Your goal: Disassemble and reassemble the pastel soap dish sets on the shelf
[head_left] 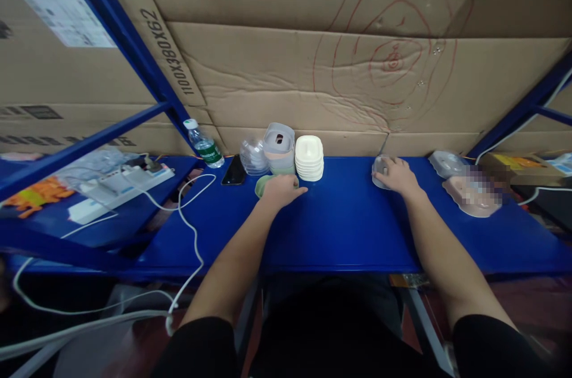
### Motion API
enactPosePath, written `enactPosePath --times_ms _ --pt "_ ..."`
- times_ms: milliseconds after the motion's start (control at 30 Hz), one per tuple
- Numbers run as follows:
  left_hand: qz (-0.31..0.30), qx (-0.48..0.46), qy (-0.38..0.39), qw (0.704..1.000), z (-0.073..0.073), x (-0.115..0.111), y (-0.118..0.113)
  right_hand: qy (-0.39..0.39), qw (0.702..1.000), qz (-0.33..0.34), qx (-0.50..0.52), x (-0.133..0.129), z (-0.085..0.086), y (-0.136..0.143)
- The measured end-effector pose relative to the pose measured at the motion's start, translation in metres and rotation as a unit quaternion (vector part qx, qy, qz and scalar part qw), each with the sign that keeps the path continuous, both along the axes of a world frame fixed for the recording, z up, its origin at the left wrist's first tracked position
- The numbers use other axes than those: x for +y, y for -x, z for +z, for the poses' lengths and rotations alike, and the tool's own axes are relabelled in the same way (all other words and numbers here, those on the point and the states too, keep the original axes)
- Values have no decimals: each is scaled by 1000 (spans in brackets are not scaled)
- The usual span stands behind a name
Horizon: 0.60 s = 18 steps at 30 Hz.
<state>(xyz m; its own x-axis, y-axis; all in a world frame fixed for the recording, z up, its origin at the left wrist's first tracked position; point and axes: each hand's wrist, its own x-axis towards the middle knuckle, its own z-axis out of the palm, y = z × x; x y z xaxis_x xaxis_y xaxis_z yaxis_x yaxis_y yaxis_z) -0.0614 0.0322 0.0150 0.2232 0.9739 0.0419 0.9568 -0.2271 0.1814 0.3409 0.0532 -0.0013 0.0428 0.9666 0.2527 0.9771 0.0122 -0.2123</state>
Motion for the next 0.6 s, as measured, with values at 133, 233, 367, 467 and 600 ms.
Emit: enactPosePath --times_ms 133,233,367,467,600 --pt "21 -26 -37 999 2 -1 -3 29 962 267 58 -1 2 19" --pt "8 -57 -53 997 7 -5 -6 61 925 357 115 -11 8 41" --pt "-59 -89 -64 992 11 -13 -12 65 933 335 114 -24 13 57" --pt "-136 -103 -83 982 7 -18 -18 68 956 274 73 -27 13 56" --pt "-203 -125 -106 966 -2 -21 -24 65 958 270 75 -28 13 54"
